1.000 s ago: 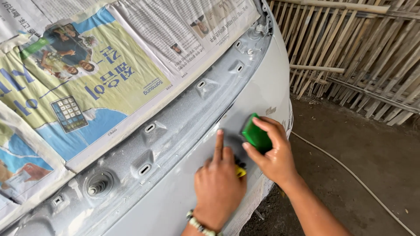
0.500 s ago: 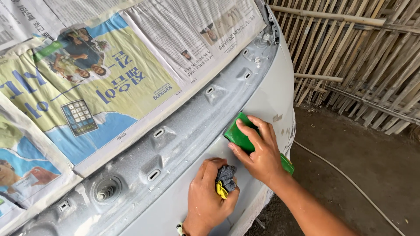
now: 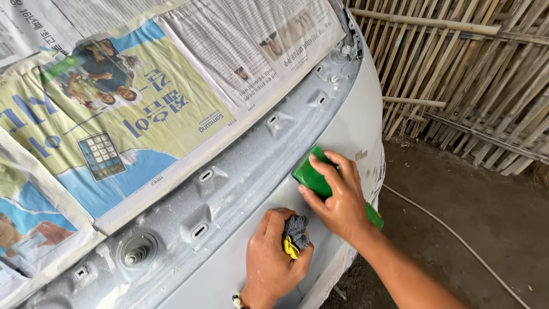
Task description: The person sands a white car bumper using a green sanding block and wipes the surface with a yellow cloth. The person moves along the bumper, sanding different areas and wiping away dust.
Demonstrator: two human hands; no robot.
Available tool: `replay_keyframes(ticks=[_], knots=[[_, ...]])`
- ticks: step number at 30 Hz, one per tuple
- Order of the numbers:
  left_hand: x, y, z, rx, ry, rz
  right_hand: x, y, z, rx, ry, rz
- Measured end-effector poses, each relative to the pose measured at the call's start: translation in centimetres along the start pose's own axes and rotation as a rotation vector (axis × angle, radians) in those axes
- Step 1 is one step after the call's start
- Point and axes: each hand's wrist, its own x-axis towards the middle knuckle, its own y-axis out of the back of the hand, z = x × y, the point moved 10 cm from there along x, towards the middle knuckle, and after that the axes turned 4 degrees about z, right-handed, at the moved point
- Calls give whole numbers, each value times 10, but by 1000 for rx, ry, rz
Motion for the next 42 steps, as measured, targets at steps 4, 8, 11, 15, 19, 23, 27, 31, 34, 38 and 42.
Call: replay_keyframes(ticks=[4, 8, 11, 15, 19, 23, 27, 31, 34, 38, 42], knots=[[-4, -1, -2, 11, 37, -17, 3, -9, 28, 295, -233, -10], [-1, -1, -2, 13, 16, -7, 7, 4, -3, 27, -44, 73], [-7, 0, -1, 12, 3, 4, 17, 4, 21, 23, 19, 86], [-12, 0, 2, 77, -105, 117, 31, 49, 67, -76, -63, 328], [-18, -3, 12, 285, -194, 227, -21, 64, 90, 227, -251, 261], [10, -17, 25, 604, -190, 338, -67, 49, 136, 457, -504, 150], [59, -59, 29, 665, -219, 434, -93, 38, 175, 620, -587, 4], [133, -149, 21, 642, -207, 460, -111, 52, 227, 661, -579, -110], [169, -252, 21, 701, -301, 328, -134, 61, 288, 679, -692, -167], [127, -327, 59, 353, -212, 144, -196, 47, 412, 757, -1021, -162], [30, -392, 15, -339, 243, 123, -317, -4, 510, 957, -1349, -303]])
